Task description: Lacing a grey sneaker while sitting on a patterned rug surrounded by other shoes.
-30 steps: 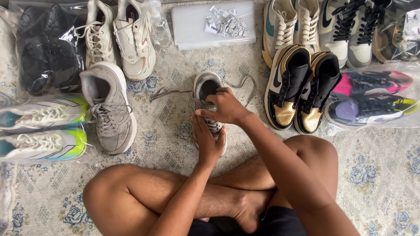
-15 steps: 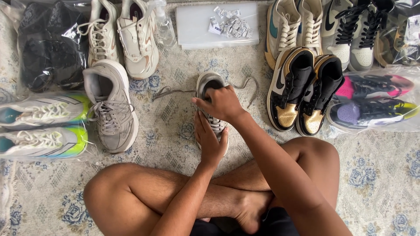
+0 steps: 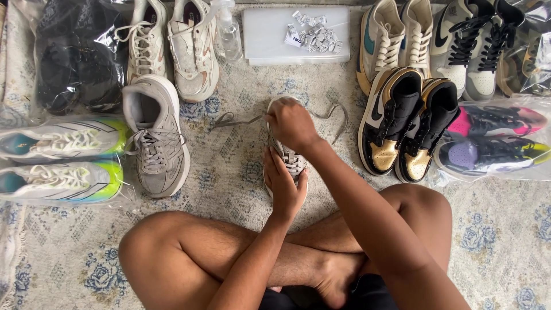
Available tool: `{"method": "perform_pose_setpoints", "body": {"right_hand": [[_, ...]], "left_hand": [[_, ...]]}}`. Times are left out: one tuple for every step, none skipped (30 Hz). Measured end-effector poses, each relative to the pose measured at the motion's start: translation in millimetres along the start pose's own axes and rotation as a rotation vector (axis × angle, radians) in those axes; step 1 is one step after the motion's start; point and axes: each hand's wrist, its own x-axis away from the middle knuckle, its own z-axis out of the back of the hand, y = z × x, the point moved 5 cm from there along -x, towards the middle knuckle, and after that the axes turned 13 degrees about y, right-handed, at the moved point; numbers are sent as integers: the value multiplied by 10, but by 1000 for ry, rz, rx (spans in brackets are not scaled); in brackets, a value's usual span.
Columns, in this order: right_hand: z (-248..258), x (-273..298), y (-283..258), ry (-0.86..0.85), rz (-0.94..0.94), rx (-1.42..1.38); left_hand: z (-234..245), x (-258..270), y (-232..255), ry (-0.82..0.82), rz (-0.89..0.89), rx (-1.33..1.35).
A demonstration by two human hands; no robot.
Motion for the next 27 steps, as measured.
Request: {"method": "perform_pose_setpoints", "body": {"right_hand": [[116,-3,-11,0,1,1],[223,-3,-7,-10,-56,-84],[328,-3,-3,-20,-113,-170],[391,17,-26,-22,-112,-169],[497,26,-60,65,-100,-294],[610,35,-82,154,-87,-418],[611,22,-90,154,-85,-417],[617,12,-110,176,-72,-448],[624,2,-127,198,-58,-480],[575,-22,-121,198,-61,-481],[535,-45,-123,210,-43,-487],[497,-79,-127,222,-23,-493],[477,-115,-189,222,-23,-495],[448,-144,-261,201,2,-446],[419,-172,-332,179,26,-396],[402,-194,-364,181,25,-395],[352,-211,-419,110,60,-373],[293,-215,-484,38,95,-352],[379,-203,-573,37,93,-353],[410,-189,-683,-91,110,-377],[445,-167,-794,-219,126,-400],[580,-184,-806,-217,126,-401],[710,-204,-793,-210,89,-355],[839,-212,-776,-206,51,-308],[822,-135,-639,-206,49,-309],[914,-101,-495,3,60,-376],[1012,-46,-342,213,73,-441]], "left_hand": [[-10,2,-7,1,0,1],[-13,5,-11,13,-12,1],[-16,8,-15,26,-25,1],[-14,10,-13,27,-23,2],[-12,13,-9,31,-22,0],[-17,8,-2,36,-21,-2],[-24,6,7,37,-21,0],[-21,6,8,40,-21,-10],[-21,7,10,43,-21,-21],[-31,16,-1,40,-21,-22],[-42,25,-9,38,-21,-18],[-53,23,-15,39,-23,-14],[-52,21,-15,40,-23,-16],[-50,26,-12,42,-27,-24],[-48,31,-10,45,-31,-32],[-56,27,-12,44,-32,-32],[-63,24,-17,44,-30,-31],[-60,33,-31,45,-26,-32],[-58,46,-28,44,-24,-33],[-52,41,-25,51,-26,-38],[-46,36,-21,59,-28,-42],[-27,19,-20,58,-30,-43],[-10,2,-23,57,-19,-13],[4,1,-24,53,-5,17],[82,-29,29,51,-4,16],[150,-77,80,46,25,97],[216,-125,133,41,54,178]]}}
